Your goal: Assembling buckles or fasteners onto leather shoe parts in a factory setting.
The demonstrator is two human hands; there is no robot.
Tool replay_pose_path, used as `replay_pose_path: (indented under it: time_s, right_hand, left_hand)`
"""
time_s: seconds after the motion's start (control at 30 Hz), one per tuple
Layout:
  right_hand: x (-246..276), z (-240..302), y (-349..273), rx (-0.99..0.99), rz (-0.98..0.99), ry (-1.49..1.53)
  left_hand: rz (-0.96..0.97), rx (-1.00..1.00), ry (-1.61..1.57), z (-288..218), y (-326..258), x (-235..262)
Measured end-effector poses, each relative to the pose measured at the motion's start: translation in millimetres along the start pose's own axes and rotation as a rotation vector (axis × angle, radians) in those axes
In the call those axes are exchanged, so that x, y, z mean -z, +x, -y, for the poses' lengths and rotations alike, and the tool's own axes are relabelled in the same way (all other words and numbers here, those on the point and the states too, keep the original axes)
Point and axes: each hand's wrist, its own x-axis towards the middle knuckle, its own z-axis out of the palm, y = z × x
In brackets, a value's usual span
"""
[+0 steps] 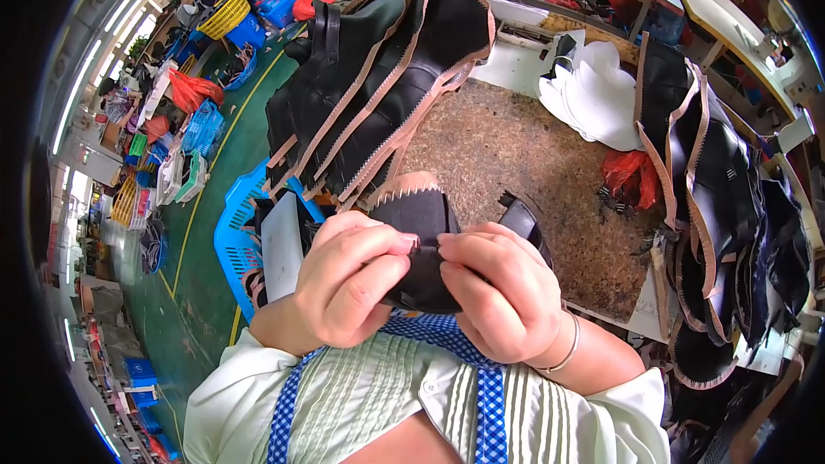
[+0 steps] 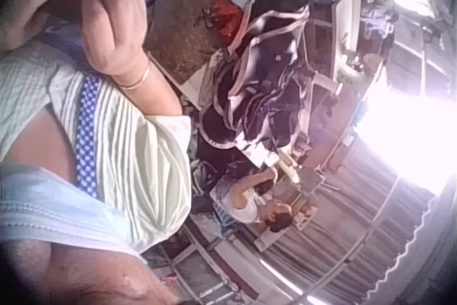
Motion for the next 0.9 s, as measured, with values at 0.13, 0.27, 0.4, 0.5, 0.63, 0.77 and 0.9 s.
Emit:
replay_pose_path:
  time_s: [0.13, 0.27, 0.4, 0.5, 0.63, 0.77, 0.9]
  right_hand:
    - [1.5, -1.5, 3.0, 0.181, 0.0, -0.079]
    - [3.6, 4.4, 2.9, 0.178, 0.052, -0.197]
    - [1.3, 4.8, -4.0, 0.056, 0.039, -0.228]
    - [2.3, 6.7, -5.2, -0.113, -0.022, -0.081]
    - [6.3, 12.3, 7.3, -0.344, 0.059, -0.069]
    - [11.4, 12.7, 10.1, -0.384, 0.043, 0.035]
    - [13.5, 4.8, 5.9, 0.017, 0.047, -0.151]
  left_hand:
    - [0.044, 0.013, -0.026, -4.1, 4.7, 6.3]
    - [0.067, 0.061, -0.029, -4.1, 4.4, 6.4]
    - [0.099, 0.124, -0.041, -8.1, 11.3, 4.8]
    - [-0.001, 0.03, 0.049, -7.4, 7.0, -4.8]
    - [-0.019, -0.023, 0.175, -11.2, 2.7, -3.2]
    - [-0.056, -0.045, 0.117, -12.8, 1.2, -2.1]
    - [-0.018, 0.018, -0.013, -9.3, -5.4, -0.2]
